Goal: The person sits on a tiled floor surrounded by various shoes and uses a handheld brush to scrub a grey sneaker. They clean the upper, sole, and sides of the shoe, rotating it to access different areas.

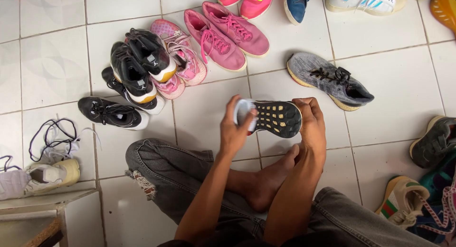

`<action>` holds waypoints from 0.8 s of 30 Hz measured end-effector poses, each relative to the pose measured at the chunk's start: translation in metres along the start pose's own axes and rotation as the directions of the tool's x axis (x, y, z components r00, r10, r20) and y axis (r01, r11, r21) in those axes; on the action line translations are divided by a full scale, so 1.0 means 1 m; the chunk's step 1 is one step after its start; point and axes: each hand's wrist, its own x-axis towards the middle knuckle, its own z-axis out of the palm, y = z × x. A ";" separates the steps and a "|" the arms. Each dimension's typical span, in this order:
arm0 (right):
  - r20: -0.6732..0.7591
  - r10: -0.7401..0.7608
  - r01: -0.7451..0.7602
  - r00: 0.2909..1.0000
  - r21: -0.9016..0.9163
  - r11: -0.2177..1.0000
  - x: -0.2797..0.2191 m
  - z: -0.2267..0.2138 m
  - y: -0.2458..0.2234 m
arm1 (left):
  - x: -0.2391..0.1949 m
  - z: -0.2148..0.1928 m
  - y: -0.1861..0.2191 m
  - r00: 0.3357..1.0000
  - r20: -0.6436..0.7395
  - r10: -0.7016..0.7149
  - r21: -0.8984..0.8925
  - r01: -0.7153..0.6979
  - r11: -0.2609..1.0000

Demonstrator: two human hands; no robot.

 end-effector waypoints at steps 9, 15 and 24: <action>0.041 -0.015 0.016 0.999 -0.010 1.000 -0.001 -0.001 0.002 | -0.008 0.017 0.011 0.968 -0.009 0.250 0.018 -0.250 0.968; 0.052 -0.024 0.022 0.998 0.030 0.999 -0.010 -0.003 -0.009 | -0.015 0.012 0.018 0.993 0.052 0.109 -0.010 -0.108 0.994; 0.059 0.000 0.003 0.998 -0.051 0.999 0.009 -0.009 0.011 | 0.001 0.022 0.029 0.958 -0.022 0.285 0.108 -0.281 0.954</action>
